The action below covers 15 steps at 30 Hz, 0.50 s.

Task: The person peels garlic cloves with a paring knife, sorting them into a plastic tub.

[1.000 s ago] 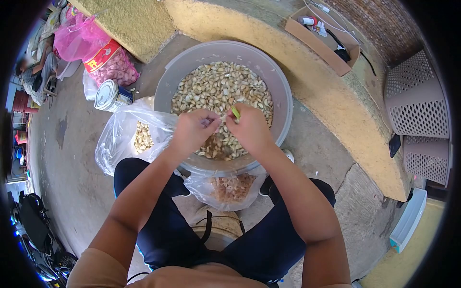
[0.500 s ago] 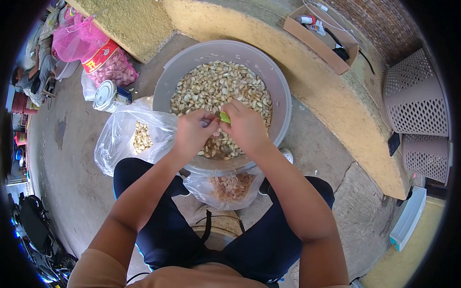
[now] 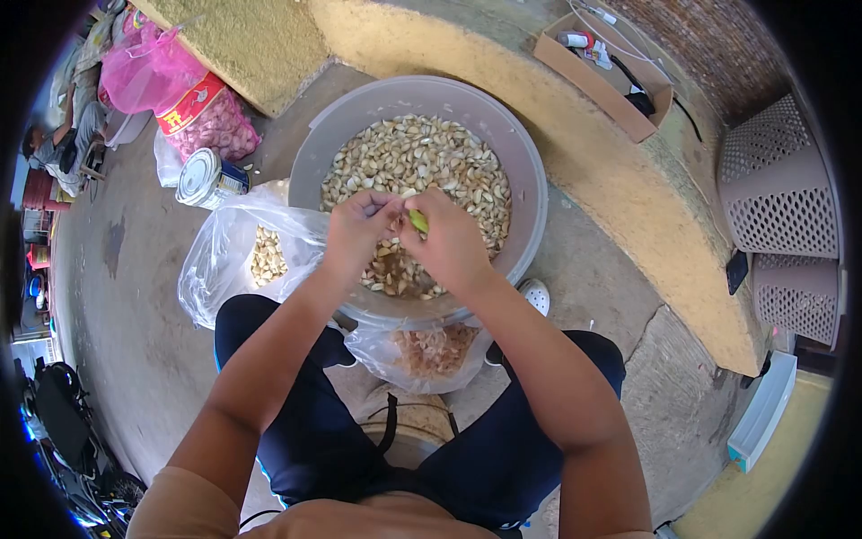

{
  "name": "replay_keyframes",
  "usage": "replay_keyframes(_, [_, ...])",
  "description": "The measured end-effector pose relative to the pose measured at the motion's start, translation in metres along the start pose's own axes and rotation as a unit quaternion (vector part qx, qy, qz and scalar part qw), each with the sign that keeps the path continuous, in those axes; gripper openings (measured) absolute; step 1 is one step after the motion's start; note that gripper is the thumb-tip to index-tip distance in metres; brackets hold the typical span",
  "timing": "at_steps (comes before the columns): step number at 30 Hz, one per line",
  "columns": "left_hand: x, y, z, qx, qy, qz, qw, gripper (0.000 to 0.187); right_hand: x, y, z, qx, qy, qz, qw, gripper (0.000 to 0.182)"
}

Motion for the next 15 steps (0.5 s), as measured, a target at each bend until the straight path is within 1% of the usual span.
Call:
replay_keyframes(3, [0.002,-0.004,0.0,-0.067,0.031,0.04,0.997,0.02,0.002,-0.006,0.004,0.126,0.058,-0.104,0.985,0.018])
replay_keyframes(6, [0.005,0.0,0.004,-0.123,0.052,0.071,0.989,0.024,0.0,-0.019,0.005,0.208,0.079,-0.263,0.939,0.019])
replay_keyframes(9, [0.005,-0.001,0.002,-0.112,0.072,0.084,0.988,0.025,0.005,-0.017,0.011,0.262,0.0,-0.257,0.93,0.02])
replay_keyframes(12, [0.005,0.002,-0.001,-0.103,0.092,0.101,0.985,0.023,0.005,-0.015,0.013,0.22,0.077,-0.243,0.942,0.021])
replay_keyframes(15, [0.004,0.004,-0.001,-0.078,0.068,0.095,0.99,0.021,0.006,-0.012,0.015,0.148,0.095,-0.234,0.956,0.021])
Point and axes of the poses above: each hand's wrist, its own x-axis towards the middle knuckle, its own z-axis out of the back of the hand, y = z × x, the point moved 3 cm from there along x, towards the middle knuckle, and after that the axes turned 12 degrees about -x, right-handed, at the moved point
